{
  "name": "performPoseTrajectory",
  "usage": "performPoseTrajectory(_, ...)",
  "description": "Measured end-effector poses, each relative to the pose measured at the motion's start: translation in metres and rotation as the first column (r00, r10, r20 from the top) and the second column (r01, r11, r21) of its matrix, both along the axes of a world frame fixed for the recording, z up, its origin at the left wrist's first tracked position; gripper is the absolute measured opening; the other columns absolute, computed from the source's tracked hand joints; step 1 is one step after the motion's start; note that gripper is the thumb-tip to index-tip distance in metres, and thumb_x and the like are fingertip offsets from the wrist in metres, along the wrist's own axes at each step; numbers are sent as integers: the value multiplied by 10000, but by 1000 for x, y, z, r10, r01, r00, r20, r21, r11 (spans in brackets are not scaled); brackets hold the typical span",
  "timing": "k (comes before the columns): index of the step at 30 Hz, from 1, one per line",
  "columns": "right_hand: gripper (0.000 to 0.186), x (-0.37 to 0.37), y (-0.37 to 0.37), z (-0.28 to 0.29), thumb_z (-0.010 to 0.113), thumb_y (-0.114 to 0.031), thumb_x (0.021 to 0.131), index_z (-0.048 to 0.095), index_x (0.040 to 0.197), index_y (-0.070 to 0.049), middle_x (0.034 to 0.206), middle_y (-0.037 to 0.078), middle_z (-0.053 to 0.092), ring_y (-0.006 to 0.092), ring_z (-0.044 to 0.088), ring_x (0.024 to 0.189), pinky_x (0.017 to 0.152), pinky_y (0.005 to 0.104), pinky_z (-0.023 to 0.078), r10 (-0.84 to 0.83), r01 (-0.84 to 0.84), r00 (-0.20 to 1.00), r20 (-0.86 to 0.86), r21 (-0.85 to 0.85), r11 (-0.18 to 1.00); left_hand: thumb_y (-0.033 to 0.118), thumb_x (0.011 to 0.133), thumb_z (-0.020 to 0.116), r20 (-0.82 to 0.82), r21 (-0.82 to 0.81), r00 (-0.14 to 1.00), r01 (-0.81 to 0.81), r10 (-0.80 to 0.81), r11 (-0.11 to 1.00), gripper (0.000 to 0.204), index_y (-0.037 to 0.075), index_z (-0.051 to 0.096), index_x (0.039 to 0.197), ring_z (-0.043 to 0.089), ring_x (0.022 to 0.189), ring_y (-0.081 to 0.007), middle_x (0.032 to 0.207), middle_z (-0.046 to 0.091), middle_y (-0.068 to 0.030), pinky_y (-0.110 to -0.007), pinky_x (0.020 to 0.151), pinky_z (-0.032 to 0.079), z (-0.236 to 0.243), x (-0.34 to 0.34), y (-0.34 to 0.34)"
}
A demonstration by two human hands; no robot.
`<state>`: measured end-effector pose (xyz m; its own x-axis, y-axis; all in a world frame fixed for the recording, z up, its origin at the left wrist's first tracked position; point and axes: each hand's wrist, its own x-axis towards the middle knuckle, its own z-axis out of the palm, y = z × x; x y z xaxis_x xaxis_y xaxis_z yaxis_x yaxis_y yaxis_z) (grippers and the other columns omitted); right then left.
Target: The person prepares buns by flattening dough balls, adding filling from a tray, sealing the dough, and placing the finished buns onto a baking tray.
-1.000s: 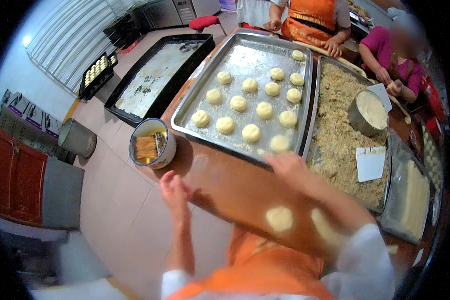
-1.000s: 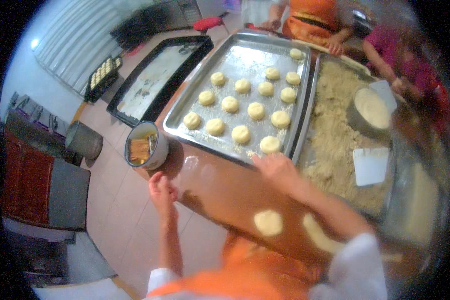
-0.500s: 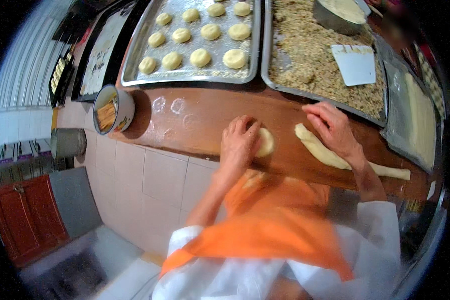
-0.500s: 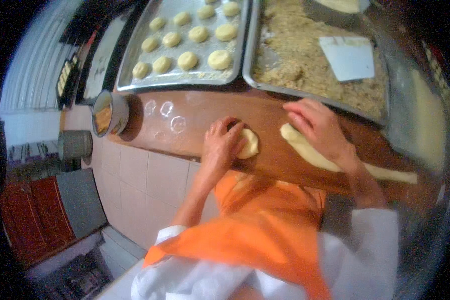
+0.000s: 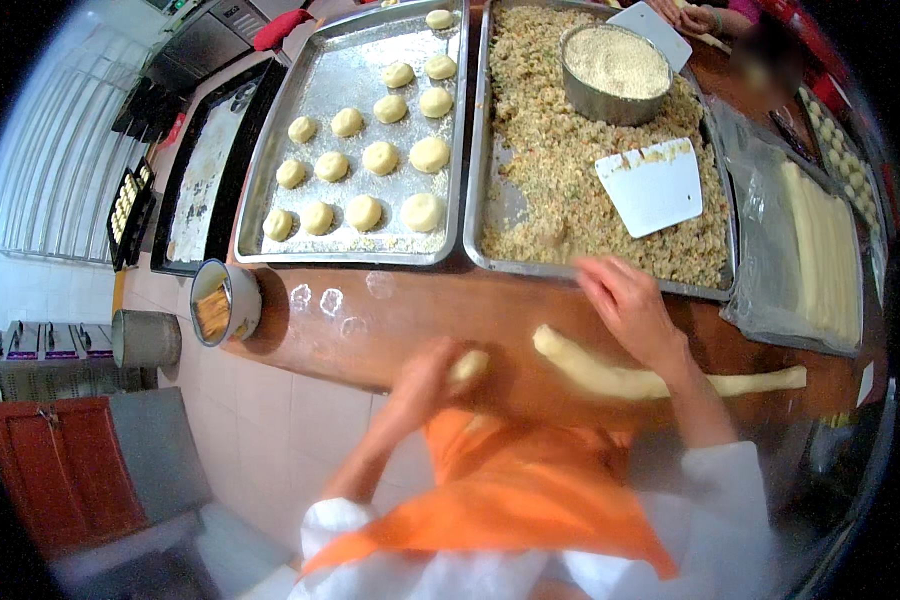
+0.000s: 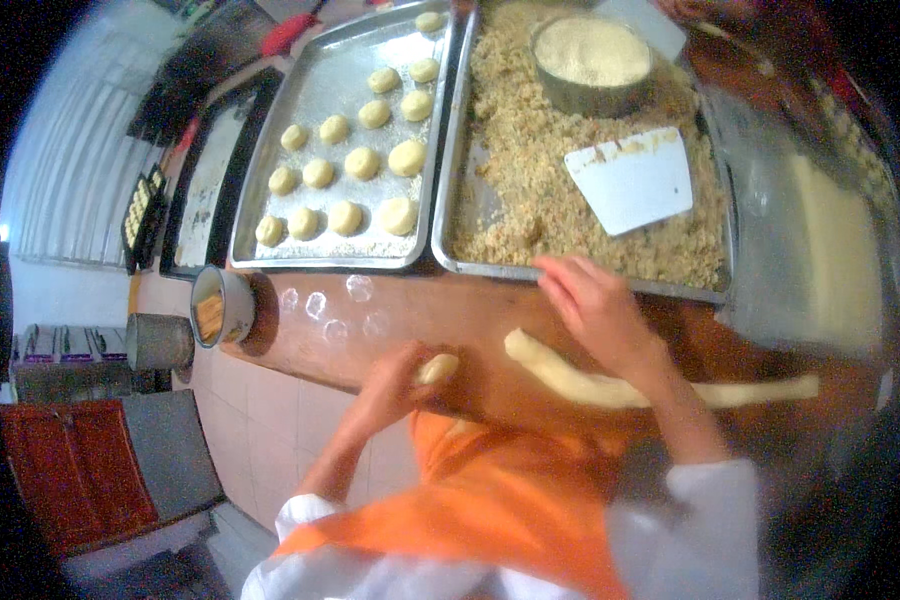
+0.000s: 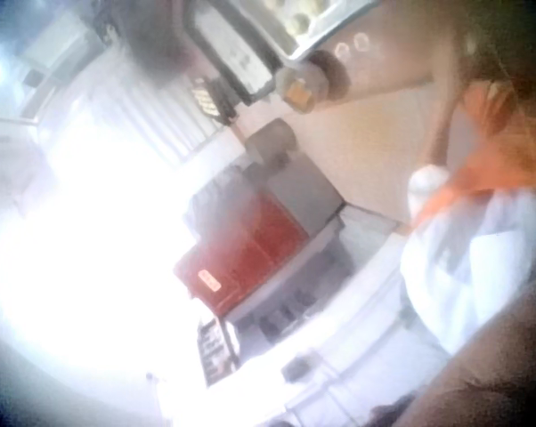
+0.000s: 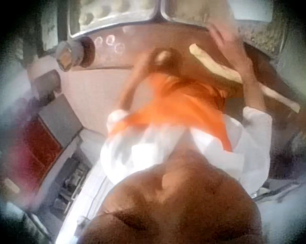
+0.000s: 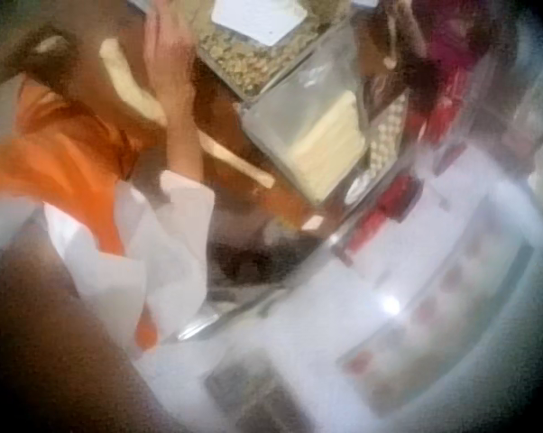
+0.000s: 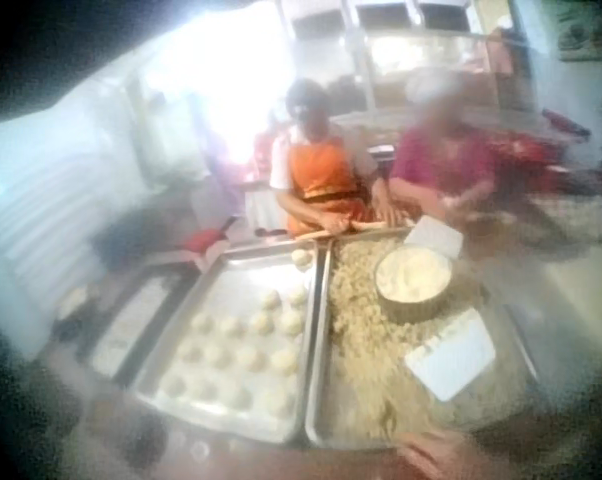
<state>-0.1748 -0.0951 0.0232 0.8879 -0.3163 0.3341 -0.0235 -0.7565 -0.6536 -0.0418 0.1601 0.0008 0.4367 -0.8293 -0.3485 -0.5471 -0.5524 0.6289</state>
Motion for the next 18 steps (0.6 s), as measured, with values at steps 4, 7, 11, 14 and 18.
performPoseTrajectory(4,268,57,-23,-16,576,-217,823,545,979,-1,979,196,544,328,592,786,683,393,490,-35,-26,963,-266,-222,975,102,794,598,-766,-85,553,-594,329,800,506,106,398,1259,567,892,-248,1026,560,-102,-337,802,474,9,-5,-16)
performPoseTrajectory(7,325,86,-24,-23,588,-277,808,531,960,5,1002,210,526,342,586,816,702,432,484,-9,-174,883,-470,-344,923,197,846,565,-991,-58,123,-743,51,667,505,43,361,1282,559,977,-243,1094,542,-97,-347,854,475,18,-15,-36)
performPoseTrajectory(11,237,92,-23,-27,597,-235,780,532,856,-20,922,182,523,348,566,836,704,451,469,118,-271,903,-413,-335,903,256,873,527,-866,255,-456,-753,-203,607,465,-17,395,1226,557,1007,-239,1079,554,-116,-335,863,480,-25,-34,-37)
performPoseTrajectory(14,164,90,-26,-30,577,-173,769,529,829,-27,890,177,525,346,562,808,687,442,471,165,-307,904,-395,-330,893,271,890,499,-995,-77,9,-741,-104,667,399,-4,442,1173,569,980,-247,1042,565,-128,-329,828,500,-16,-32,-43)
performPoseTrajectory(18,162,88,-34,-48,576,-107,754,503,881,-38,858,160,501,354,563,717,616,432,486,180,-301,929,-323,-380,875,267,884,516,-995,66,-97,-764,-13,642,406,8,436,1186,588,939,-230,1027,559,-138,-285,724,535,-7,-16,-41)
